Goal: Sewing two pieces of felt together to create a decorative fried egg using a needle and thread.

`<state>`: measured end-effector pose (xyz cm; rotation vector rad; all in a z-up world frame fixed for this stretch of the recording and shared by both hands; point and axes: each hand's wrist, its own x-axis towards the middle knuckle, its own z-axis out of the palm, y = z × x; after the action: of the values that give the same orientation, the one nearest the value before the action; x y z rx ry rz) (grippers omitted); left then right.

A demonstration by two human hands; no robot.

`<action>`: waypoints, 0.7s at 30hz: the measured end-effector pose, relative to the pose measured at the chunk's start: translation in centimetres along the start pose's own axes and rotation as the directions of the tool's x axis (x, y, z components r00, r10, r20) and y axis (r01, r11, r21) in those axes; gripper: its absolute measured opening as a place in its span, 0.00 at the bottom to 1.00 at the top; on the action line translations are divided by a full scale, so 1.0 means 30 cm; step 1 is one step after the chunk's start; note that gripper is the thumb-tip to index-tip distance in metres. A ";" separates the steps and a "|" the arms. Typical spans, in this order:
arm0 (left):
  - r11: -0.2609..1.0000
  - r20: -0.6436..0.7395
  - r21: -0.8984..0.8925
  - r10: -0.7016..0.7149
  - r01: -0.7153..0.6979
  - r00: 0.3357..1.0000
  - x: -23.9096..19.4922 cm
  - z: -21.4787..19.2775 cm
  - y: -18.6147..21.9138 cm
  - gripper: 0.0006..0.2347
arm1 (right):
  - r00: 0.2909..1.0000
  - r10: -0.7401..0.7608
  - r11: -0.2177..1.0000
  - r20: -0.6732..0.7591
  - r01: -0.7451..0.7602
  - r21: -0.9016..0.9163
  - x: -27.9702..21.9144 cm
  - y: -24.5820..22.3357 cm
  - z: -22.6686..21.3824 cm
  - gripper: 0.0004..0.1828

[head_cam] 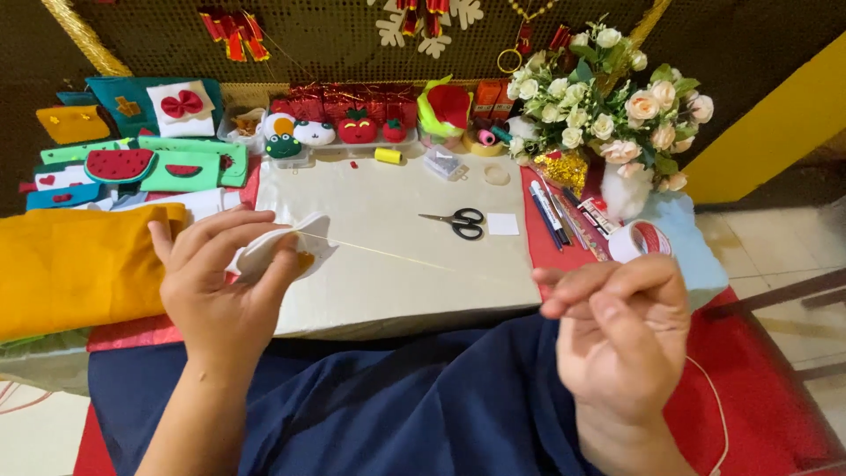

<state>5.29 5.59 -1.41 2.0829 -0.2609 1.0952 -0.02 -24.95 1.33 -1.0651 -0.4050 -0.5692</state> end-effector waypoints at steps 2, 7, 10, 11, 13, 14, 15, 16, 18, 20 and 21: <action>0.999 -0.008 0.003 -0.043 0.043 0.999 0.000 -0.002 -0.012 0.04 | 0.997 0.073 0.997 -0.017 -0.073 0.007 0.021 -0.018 -0.040 0.05; 0.994 0.018 0.039 -0.104 0.103 0.994 -0.013 -0.005 -0.034 0.03 | 0.990 0.141 0.977 -0.025 -0.135 0.167 0.016 -0.002 -0.199 0.19; 0.993 0.021 0.042 -0.114 0.113 0.993 -0.019 -0.004 -0.039 0.03 | 0.988 0.157 0.953 0.001 -0.152 0.262 0.019 0.003 -0.228 0.24; 0.993 0.013 0.037 -0.112 0.111 0.994 -0.019 -0.003 -0.042 0.03 | 0.985 0.172 0.944 -0.023 -0.158 0.291 0.024 0.002 -0.226 0.20; 0.994 0.020 0.047 -0.100 0.099 0.995 -0.017 -0.005 -0.041 0.03 | 0.982 0.185 0.939 -0.038 -0.165 0.301 0.027 0.012 -0.258 0.18; 0.994 0.020 0.052 -0.102 0.101 0.995 -0.017 -0.004 -0.039 0.03 | 0.978 0.205 0.936 -0.044 -0.183 0.300 0.032 0.014 -0.276 0.16; 0.995 0.022 0.053 -0.091 0.090 0.996 -0.011 -0.007 -0.036 0.03 | 0.979 0.198 0.936 -0.048 -0.174 0.306 0.034 0.018 -0.300 0.16; 0.993 0.025 0.045 -0.110 0.109 0.994 -0.011 -0.008 -0.032 0.03 | 0.977 0.213 0.913 -0.030 -0.187 0.363 0.035 0.017 -0.326 0.10; 0.991 0.030 0.038 -0.130 0.129 0.991 -0.012 -0.008 -0.029 0.02 | 0.974 0.226 0.886 -0.012 -0.201 0.417 0.036 0.012 -0.370 0.06; 0.989 0.036 0.062 -0.137 0.134 0.990 -0.012 -0.008 -0.032 0.03 | 0.964 0.264 0.852 -0.015 -0.226 0.473 0.039 0.003 -0.400 0.04; 0.989 0.034 0.063 -0.139 0.136 0.990 -0.013 -0.008 -0.030 0.03 | 0.964 0.266 0.851 -0.013 -0.228 0.472 0.032 0.003 -0.428 0.04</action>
<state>5.33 6.32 -2.11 2.1425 -0.1019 0.9923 1.30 -36.69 -3.76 -0.6110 -0.3078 -0.2580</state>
